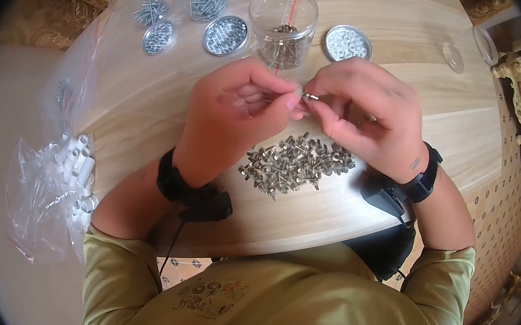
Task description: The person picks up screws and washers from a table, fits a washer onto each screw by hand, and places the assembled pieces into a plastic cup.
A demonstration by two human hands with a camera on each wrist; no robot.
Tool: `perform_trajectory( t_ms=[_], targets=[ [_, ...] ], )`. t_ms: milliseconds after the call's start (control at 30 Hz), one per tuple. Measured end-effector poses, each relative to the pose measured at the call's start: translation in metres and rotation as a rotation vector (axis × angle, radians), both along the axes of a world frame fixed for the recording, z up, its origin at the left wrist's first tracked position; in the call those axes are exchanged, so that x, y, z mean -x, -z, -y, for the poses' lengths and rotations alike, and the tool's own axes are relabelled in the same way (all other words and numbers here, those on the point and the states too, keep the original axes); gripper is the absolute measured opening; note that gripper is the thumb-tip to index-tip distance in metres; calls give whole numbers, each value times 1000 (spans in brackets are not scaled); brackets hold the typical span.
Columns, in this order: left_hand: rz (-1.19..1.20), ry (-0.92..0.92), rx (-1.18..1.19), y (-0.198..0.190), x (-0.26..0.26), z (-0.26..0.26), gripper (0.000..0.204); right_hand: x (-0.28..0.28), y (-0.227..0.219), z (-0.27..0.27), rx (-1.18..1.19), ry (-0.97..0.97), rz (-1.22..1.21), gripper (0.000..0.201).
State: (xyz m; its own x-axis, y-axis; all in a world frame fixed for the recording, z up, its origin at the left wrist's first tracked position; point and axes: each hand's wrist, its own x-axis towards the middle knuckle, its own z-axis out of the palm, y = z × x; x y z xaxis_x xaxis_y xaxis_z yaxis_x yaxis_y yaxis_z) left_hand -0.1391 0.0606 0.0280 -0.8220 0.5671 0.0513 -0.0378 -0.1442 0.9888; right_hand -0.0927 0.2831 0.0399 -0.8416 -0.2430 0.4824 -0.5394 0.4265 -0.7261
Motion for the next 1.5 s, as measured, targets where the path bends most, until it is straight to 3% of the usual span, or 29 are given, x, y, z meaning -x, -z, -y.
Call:
perform_trajectory(
  t_ms=[67,267,400,500,567,767,900,967,1000,1067,1200,1300,1367,1400,1467,1500],
  targets=[
    [-111,14,-9,1,0,1,14,0,-1,0,36,-6,4,15],
    [-121,37,-11,3,-1,2,19,0,0,-2,20,-62,-9,17],
    [-114,14,1,1,-2,0,16,0,2,3,137,-37,49,15],
    [-218,12,38,-1,-2,2,18,0,0,-1,111,-59,59,16],
    [-448,48,132,-3,0,5,20,1,-3,-4,86,-79,61,18],
    [-567,-33,47,-7,6,8,21,0,-1,-10,122,-91,-16,16],
    [-793,-144,21,-20,21,7,26,1,-3,-14,148,73,-82,13],
    [-725,-445,-3,-29,29,-1,28,8,2,-18,157,203,-126,11],
    [-726,-444,-1,-35,36,-3,28,11,4,-20,160,202,-126,11],
    [-1091,-408,297,-43,51,-3,28,15,7,-26,93,378,-14,11],
    [-1052,-522,216,-36,46,-9,23,27,20,-42,-67,430,18,16],
    [-936,-401,308,-56,12,13,20,29,20,-43,-61,418,28,17],
    [-717,-47,829,-90,-9,18,17,28,21,-42,-34,423,28,16],
    [-716,-46,831,-87,-8,21,17,27,20,-42,-4,416,39,16],
    [-694,233,892,-69,-1,29,26,27,17,-40,26,403,46,15],
    [-774,215,883,-58,0,28,25,27,16,-40,20,396,69,15]
  ],
)
